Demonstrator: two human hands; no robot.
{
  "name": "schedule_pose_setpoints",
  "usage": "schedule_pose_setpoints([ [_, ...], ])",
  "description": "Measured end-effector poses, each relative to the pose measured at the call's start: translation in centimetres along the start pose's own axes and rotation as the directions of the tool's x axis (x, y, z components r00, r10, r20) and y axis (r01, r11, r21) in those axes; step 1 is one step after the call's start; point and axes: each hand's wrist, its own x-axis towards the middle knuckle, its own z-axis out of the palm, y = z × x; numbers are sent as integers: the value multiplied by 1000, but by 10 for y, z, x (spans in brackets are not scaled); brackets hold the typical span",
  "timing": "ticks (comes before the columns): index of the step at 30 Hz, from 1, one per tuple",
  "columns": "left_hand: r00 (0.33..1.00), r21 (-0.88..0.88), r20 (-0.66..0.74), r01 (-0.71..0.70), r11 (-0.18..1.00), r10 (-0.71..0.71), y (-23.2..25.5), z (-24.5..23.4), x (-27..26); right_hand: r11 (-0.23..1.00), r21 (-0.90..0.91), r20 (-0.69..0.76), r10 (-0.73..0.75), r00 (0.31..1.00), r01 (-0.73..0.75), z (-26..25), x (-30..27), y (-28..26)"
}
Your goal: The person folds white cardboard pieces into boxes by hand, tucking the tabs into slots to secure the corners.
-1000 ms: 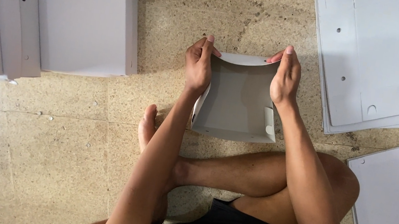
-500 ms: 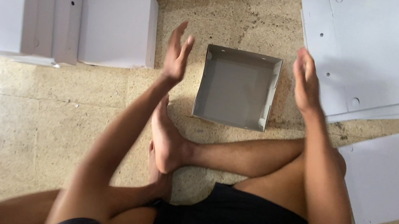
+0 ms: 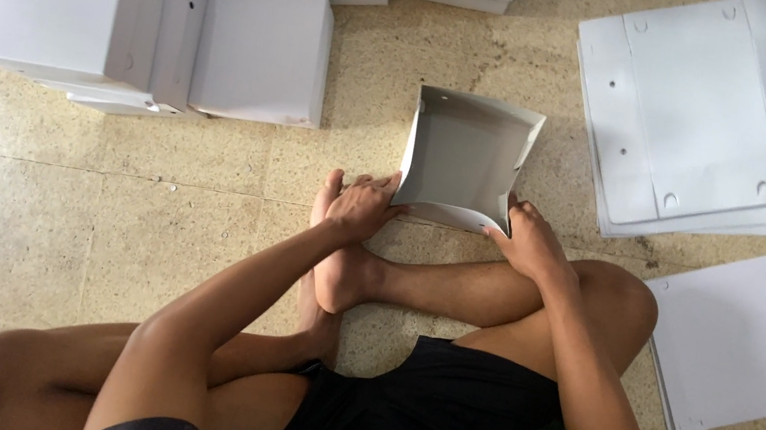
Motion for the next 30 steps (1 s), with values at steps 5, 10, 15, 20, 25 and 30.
schedule_pose_setpoints([
  [5, 975, -56, 65, 215, 975, -211, -27, 60, 20, 981, 195, -159, 52, 986, -20, -28, -34, -52],
  [10, 986, 13, 45, 158, 987, -159, 21, -74, -18, 982, 2, -338, -178, 924, 190, 12, 1, -4],
  [15, 931, 561, 271, -359, 746, 244, 1, -157, -48, 968, -187, -302, -220, 928, 169, 30, 46, 12],
  [20, 927, 537, 273, -369, 758, 258, -4, -223, -73, 965, -97, -280, -263, 923, 245, 33, 85, -22],
  [25, 961, 442, 20, -255, 860, 275, -10, -144, -69, 946, -112, -326, -326, 888, 306, 41, 127, -64],
  [30, 928, 342, -137, -284, 896, 346, 19, -43, -68, 959, -83, -299, -283, 912, 270, 28, 140, -90],
])
